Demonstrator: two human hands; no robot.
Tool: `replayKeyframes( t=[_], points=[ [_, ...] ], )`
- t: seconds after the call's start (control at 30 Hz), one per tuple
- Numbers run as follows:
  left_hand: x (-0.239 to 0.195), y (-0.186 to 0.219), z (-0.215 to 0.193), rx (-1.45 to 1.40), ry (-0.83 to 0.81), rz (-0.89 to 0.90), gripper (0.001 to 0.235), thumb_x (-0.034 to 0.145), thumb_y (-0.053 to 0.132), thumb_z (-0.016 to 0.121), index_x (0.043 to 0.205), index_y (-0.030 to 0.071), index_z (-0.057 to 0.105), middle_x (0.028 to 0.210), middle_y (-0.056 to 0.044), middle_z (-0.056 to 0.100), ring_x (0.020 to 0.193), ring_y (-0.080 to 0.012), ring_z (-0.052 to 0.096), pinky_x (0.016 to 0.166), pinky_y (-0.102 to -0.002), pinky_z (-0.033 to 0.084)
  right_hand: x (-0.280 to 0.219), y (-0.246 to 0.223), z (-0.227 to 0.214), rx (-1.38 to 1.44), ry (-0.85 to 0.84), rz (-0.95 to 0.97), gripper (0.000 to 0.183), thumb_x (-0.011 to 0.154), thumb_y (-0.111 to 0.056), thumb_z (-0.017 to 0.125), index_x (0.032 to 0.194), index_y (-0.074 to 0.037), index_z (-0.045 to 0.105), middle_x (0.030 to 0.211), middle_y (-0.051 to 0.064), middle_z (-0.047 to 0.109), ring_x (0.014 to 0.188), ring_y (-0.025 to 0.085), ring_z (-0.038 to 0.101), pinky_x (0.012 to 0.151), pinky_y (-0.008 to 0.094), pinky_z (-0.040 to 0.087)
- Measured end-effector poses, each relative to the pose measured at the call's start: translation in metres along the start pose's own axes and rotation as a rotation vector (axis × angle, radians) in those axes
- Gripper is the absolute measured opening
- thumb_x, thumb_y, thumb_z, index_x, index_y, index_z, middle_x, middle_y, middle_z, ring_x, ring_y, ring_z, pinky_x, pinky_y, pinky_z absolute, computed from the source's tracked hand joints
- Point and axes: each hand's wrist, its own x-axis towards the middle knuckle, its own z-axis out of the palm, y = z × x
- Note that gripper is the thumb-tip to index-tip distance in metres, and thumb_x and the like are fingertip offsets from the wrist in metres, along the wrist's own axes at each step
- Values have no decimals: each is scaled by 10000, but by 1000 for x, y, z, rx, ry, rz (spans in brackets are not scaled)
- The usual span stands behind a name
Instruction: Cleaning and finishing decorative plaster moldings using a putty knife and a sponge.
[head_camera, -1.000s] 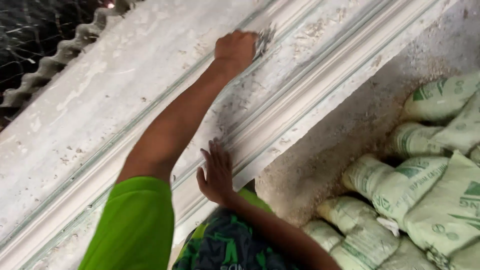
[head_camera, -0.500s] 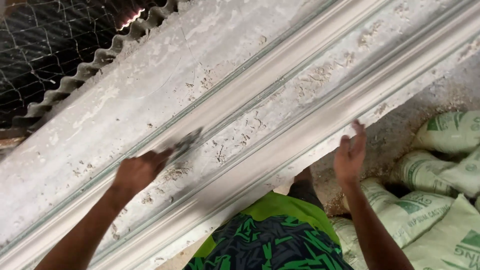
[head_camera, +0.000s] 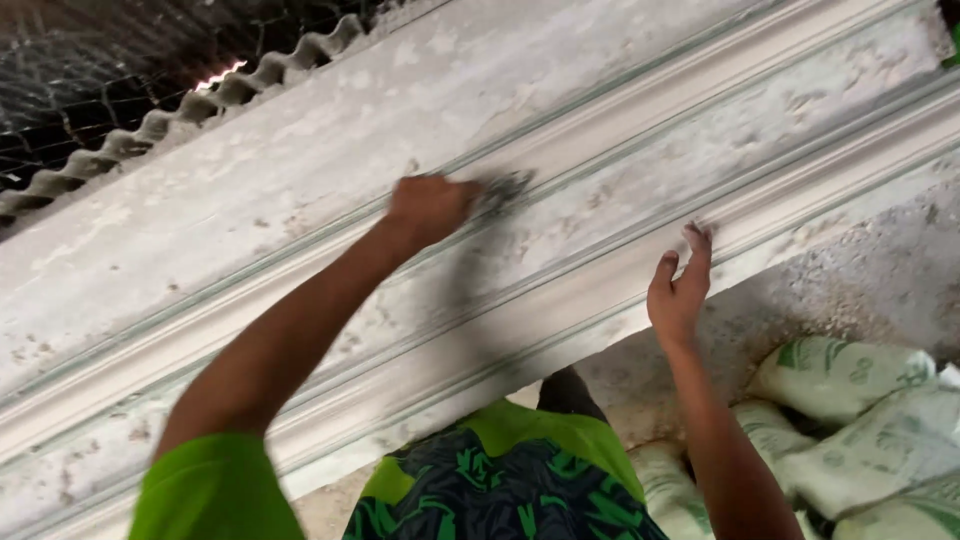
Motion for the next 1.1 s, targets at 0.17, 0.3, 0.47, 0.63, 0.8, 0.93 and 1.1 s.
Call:
replayKeyframes(
  t=[0.17,0.3,0.47,0.63,0.8,0.93,1.1],
  points=[
    [90,85,-10,-66,81,20,330,1012,408,499,1298,391,662,929,-75,765,886,-339,767,754,-582,595,78,69,-25,-94,0,-74,391,1103,-25,446,1494,-23,428,1530,264,393,1482,520,234,1164,729,203],
    [27,54,-25,-10,-99,-13,422,1065,426,340,1444,460,521,944,-111,751,881,-378,756,797,-601,604,128,94,-28,-231,-11,-255,348,1051,-13,460,1390,51,502,1409,288,518,1400,564,373,1140,667,280],
    [-121,-54,47,209,83,-75,338,1062,395,435,1366,452,570,865,-74,717,679,-351,735,669,-532,633,124,104,-16,-347,43,-330,355,1045,-114,475,1368,-15,584,1364,217,622,1339,470,526,1131,591,346],
    [-132,-47,56,369,316,-136,329,1072,419,462,1342,555,591,730,14,625,501,-253,651,508,-428,607,125,99,-16,-404,81,-322,346,1053,-174,476,1344,-54,622,1352,173,653,1317,425,570,1120,554,370],
    [-36,14,46,62,163,-121,389,1049,445,410,1407,503,552,835,-86,698,675,-372,741,569,-529,608,123,98,-20,-427,95,-386,320,1036,-99,492,1304,-6,640,1330,222,657,1267,435,615,1100,545,404],
    [-60,-2,47,109,183,-86,415,1055,416,398,1440,506,522,829,-97,693,654,-369,736,570,-531,611,126,106,-18,-470,96,-417,321,1046,-119,501,1318,-16,636,1346,232,640,1279,435,602,1109,542,401],
    [-170,-76,70,199,179,-157,347,1075,449,395,1362,513,579,808,-75,686,602,-374,712,604,-523,625,127,109,-13,-519,110,-401,324,1071,-194,490,1322,-45,633,1383,187,619,1306,365,597,1145,483,381]
  ],
)
